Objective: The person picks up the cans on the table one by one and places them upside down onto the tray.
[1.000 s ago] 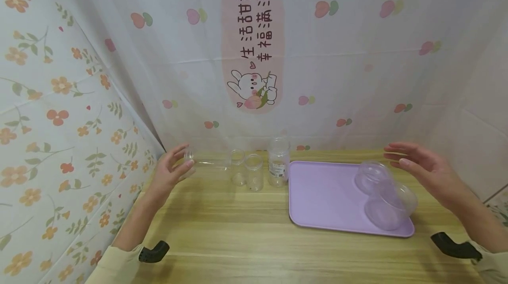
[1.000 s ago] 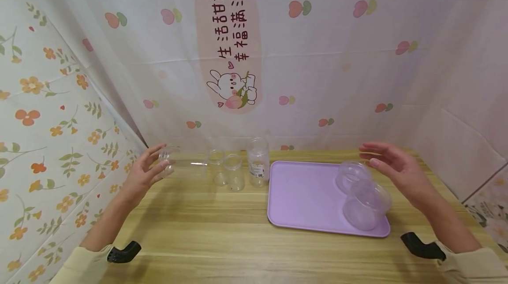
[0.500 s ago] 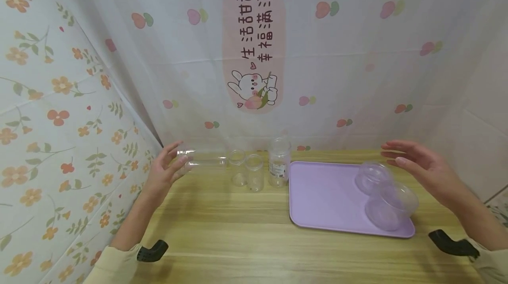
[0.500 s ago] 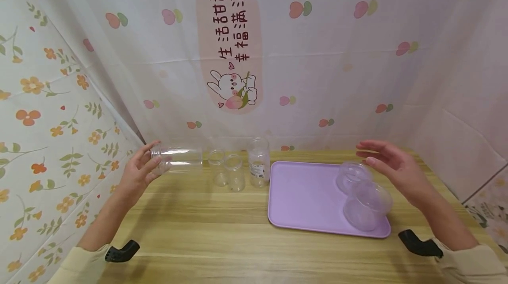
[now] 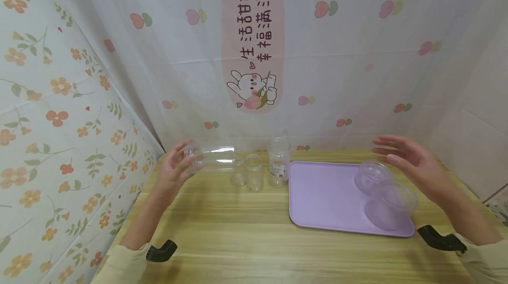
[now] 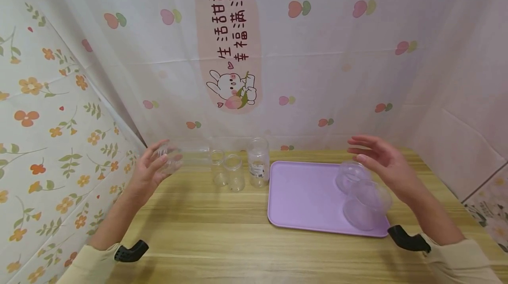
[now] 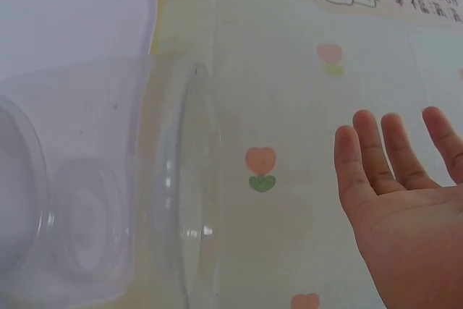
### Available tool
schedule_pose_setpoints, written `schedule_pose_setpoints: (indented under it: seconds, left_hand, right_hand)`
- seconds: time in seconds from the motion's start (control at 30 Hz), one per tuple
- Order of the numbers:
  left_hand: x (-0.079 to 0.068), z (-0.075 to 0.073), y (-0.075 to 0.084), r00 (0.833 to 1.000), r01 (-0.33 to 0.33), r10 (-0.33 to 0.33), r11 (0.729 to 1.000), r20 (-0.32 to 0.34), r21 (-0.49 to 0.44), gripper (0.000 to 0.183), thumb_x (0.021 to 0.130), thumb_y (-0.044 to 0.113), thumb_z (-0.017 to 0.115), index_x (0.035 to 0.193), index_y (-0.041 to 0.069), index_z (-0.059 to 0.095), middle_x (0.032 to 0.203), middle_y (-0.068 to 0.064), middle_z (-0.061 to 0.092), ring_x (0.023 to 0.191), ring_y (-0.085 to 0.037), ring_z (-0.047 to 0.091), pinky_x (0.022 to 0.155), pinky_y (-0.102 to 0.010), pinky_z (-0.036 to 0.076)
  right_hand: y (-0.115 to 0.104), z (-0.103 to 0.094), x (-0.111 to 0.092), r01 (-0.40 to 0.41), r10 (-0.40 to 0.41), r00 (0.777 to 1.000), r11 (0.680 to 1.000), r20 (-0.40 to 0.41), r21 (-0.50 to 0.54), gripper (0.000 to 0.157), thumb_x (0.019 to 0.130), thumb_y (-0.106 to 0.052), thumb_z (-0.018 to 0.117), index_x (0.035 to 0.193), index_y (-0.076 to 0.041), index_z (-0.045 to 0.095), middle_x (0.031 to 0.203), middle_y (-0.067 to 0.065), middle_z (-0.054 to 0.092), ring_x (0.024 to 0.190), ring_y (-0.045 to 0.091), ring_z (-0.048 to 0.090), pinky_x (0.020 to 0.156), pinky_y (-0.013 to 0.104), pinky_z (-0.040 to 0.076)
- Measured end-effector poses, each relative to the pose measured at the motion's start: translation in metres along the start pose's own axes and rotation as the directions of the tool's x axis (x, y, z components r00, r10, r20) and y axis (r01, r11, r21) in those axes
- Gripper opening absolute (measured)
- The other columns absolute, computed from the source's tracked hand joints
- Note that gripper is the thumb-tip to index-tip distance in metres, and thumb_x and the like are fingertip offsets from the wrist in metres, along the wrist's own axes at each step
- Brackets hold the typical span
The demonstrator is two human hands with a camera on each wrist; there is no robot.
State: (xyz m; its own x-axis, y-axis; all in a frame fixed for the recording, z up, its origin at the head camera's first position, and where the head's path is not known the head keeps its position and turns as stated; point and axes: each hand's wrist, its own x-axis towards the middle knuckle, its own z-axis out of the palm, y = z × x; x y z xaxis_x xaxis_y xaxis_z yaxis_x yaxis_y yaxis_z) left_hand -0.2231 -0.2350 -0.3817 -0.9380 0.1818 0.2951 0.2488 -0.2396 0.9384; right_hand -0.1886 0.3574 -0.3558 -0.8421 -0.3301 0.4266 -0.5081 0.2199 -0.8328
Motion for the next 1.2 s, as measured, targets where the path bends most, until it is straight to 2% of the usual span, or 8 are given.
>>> schedule_pose_setpoints:
  seconds: [0.13, 0.47, 1.03, 1.2]
  left_hand:
    - [0.001, 0.006, 0.000, 1.000, 0.005, -0.005, 1.000, 0.010, -0.019, 0.049, 0.105, 0.009, 0.052, 0.151, 0.007, 0.036, 0.148, -0.020, 0.040, 0.128, -0.034, 0.054, 0.099, -0.042, 0.051]
    - [0.000, 0.018, -0.006, 0.999, 0.016, -0.016, 1.000, 0.028, -0.007, 0.056, 0.105, 0.010, 0.052, 0.155, 0.002, 0.028, 0.148, -0.015, 0.042, 0.131, -0.040, 0.050, 0.099, -0.042, 0.051]
    - [0.000, 0.031, -0.014, 0.999, 0.010, -0.010, 1.000, 0.038, -0.017, 0.056, 0.104, 0.007, 0.053, 0.154, 0.002, 0.030, 0.147, -0.020, 0.042, 0.129, -0.041, 0.052, 0.098, -0.043, 0.052]
    - [0.000, 0.033, -0.016, 0.999, 0.003, -0.002, 1.000, 0.048, -0.024, 0.054, 0.104, 0.007, 0.052, 0.154, 0.002, 0.031, 0.150, -0.026, 0.037, 0.129, -0.041, 0.052, 0.098, -0.043, 0.052]
  right_hand:
    - [0.000, 0.005, 0.004, 0.011, -0.011, 1.000, 1.000, 0.006, 0.019, 0.049, 0.100, 0.015, 0.047, 0.148, 0.011, 0.037, 0.143, 0.014, 0.053, 0.123, 0.018, 0.060, 0.099, 0.024, 0.048]
    - [-0.003, 0.016, 0.010, 0.100, -0.105, 0.993, 0.990, 0.051, 0.096, 0.053, 0.097, 0.021, 0.044, 0.148, 0.010, 0.037, 0.144, 0.014, 0.053, 0.123, 0.019, 0.059, 0.097, 0.023, 0.049]
    - [-0.004, 0.028, 0.017, 0.080, -0.087, 0.994, 0.992, 0.066, 0.099, 0.054, 0.097, 0.019, 0.048, 0.149, 0.008, 0.038, 0.144, 0.013, 0.052, 0.125, 0.019, 0.058, 0.098, 0.025, 0.049]
    - [-0.004, 0.030, 0.018, 0.090, -0.098, 0.992, 0.990, 0.074, 0.107, 0.054, 0.097, 0.020, 0.047, 0.149, 0.008, 0.038, 0.144, 0.014, 0.052, 0.125, 0.020, 0.058, 0.097, 0.025, 0.050]
